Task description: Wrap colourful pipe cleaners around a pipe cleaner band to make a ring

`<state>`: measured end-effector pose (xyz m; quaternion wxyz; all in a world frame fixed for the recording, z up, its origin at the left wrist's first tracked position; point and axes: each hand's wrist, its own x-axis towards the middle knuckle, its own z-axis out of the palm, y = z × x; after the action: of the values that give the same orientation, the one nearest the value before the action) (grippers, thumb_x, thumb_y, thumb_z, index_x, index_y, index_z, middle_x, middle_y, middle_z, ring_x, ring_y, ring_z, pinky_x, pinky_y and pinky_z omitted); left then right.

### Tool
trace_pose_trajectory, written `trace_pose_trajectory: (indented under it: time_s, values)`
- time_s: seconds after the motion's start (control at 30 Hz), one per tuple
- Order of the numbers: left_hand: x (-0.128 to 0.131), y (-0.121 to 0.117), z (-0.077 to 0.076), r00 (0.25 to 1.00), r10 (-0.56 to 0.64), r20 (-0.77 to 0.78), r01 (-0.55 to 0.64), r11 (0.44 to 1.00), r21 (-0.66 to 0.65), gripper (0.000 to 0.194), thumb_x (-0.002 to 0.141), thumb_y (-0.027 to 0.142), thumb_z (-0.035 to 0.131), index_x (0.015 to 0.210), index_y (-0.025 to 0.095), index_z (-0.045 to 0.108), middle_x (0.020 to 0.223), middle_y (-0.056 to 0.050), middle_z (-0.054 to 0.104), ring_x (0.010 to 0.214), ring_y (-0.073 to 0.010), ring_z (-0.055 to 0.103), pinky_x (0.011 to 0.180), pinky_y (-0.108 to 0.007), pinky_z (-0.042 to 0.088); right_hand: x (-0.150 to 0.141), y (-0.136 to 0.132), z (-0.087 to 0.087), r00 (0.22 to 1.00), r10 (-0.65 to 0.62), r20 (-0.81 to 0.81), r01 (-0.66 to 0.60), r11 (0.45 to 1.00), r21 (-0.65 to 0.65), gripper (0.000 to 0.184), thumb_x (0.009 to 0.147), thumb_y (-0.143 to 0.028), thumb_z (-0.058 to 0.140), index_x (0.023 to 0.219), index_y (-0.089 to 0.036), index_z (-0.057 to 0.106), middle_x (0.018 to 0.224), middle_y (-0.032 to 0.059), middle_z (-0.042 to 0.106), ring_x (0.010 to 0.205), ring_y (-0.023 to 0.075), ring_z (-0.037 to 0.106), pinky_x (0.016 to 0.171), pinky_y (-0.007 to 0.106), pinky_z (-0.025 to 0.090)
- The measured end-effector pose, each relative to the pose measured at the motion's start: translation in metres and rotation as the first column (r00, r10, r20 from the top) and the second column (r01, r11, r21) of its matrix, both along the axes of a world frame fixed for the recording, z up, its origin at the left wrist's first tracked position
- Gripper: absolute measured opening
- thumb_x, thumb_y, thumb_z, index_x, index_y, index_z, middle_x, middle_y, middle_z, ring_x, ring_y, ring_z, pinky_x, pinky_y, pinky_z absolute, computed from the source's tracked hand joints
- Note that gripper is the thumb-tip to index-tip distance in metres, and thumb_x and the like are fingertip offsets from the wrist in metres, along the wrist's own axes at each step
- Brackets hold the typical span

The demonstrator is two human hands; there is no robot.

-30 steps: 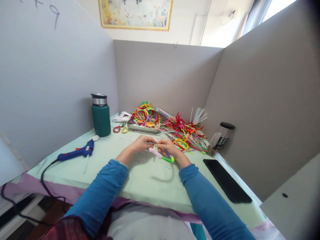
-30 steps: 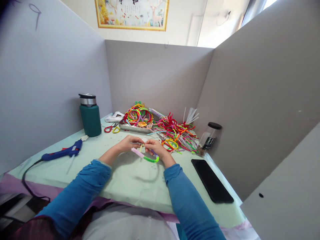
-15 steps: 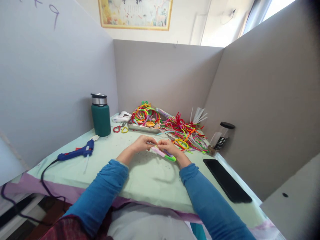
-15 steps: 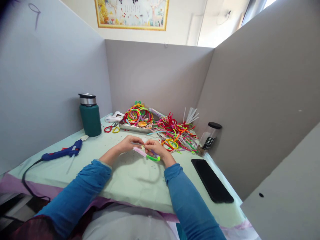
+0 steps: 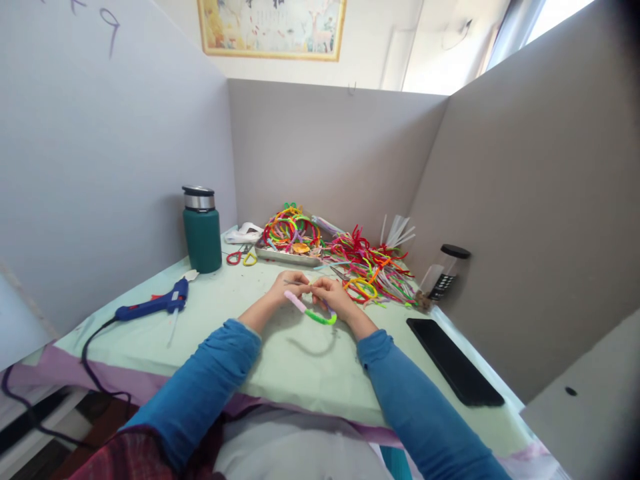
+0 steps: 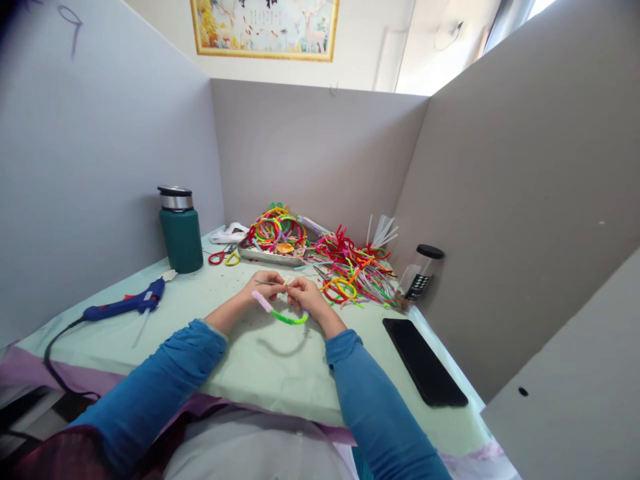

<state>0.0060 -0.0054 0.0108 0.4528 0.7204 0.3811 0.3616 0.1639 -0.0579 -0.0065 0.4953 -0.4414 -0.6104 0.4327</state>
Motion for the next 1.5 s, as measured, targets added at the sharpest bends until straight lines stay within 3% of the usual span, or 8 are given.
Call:
trace_pose_trajectory:
  time_s: [0.3,0.47,0.87,1.17,1.33,1.5]
  values:
    - [0.002,0.004,-0.004,1.000,0.001,0.018,0.001,0.998,-0.067,0.031,0.065,0.040,0.074,0.075,0.011,0.065,0.044,0.001,0.054,0.036,-0.0094,0.047,0.038,-0.020,0.032,0.000,0.005,-0.002,0.996,-0.085,-0.036,0.087,0.995,0.042,0.022,0.071,-0.038,0.064,0.072,-0.019,0.053,0.053,-0.0037,0.058,0.035,0.0075,0.041,0.037,0.021,0.028]
    - [0.001,0.009,-0.010,0.997,-0.070,0.037,0.073,0.993,-0.089,0.034,0.071,0.046,0.068,0.074,0.012,0.065,0.048,-0.001,0.058,0.038,-0.0092,0.050,0.040,-0.020,0.036,0.000,0.005,-0.002,0.995,-0.084,-0.054,0.086,0.996,0.028,0.023,0.069,-0.037,0.065,0.071,-0.019,0.052,0.053,-0.0034,0.059,0.036,0.0083,0.042,0.037,0.022,0.029]
    - [0.000,0.005,-0.006,0.996,-0.090,0.025,0.091,0.995,-0.041,0.027,0.065,0.033,0.073,0.080,0.012,0.065,0.048,0.002,0.057,0.039,-0.0091,0.050,0.040,-0.019,0.034,0.000,0.002,0.001,0.995,-0.090,-0.043,0.091,0.996,0.022,0.022,0.070,-0.037,0.064,0.072,-0.018,0.053,0.052,-0.0033,0.058,0.036,0.0082,0.041,0.037,0.022,0.029]
    - [0.002,0.004,-0.003,0.999,0.023,0.043,-0.022,1.000,-0.020,0.031,0.060,0.035,0.076,0.077,0.012,0.066,0.047,0.003,0.054,0.038,-0.0081,0.047,0.040,-0.020,0.034,0.000,0.004,-0.001,0.995,-0.090,-0.053,0.091,0.996,0.021,0.022,0.070,-0.037,0.065,0.073,-0.019,0.053,0.053,-0.0032,0.058,0.037,0.0082,0.042,0.037,0.022,0.028]
    - [0.003,0.011,-0.007,0.992,0.071,0.109,-0.065,0.997,-0.052,0.025,0.063,0.034,0.073,0.072,0.012,0.064,0.059,-0.001,0.063,0.036,-0.0063,0.045,0.037,-0.020,0.031,0.000,0.002,0.000,0.994,-0.093,-0.057,0.094,0.995,0.017,0.024,0.070,-0.038,0.066,0.073,-0.019,0.051,0.052,-0.0036,0.058,0.037,0.0083,0.041,0.038,0.022,0.030]
    - [0.003,0.004,-0.002,0.996,0.035,0.080,-0.026,0.994,-0.107,0.028,0.060,0.032,0.077,0.075,0.012,0.065,0.043,0.005,0.052,0.036,-0.0071,0.045,0.039,-0.019,0.032,0.001,0.002,-0.001,0.994,-0.099,-0.044,0.100,0.995,0.025,0.021,0.070,-0.035,0.064,0.072,-0.018,0.051,0.051,-0.0038,0.058,0.036,0.0082,0.041,0.038,0.022,0.029]
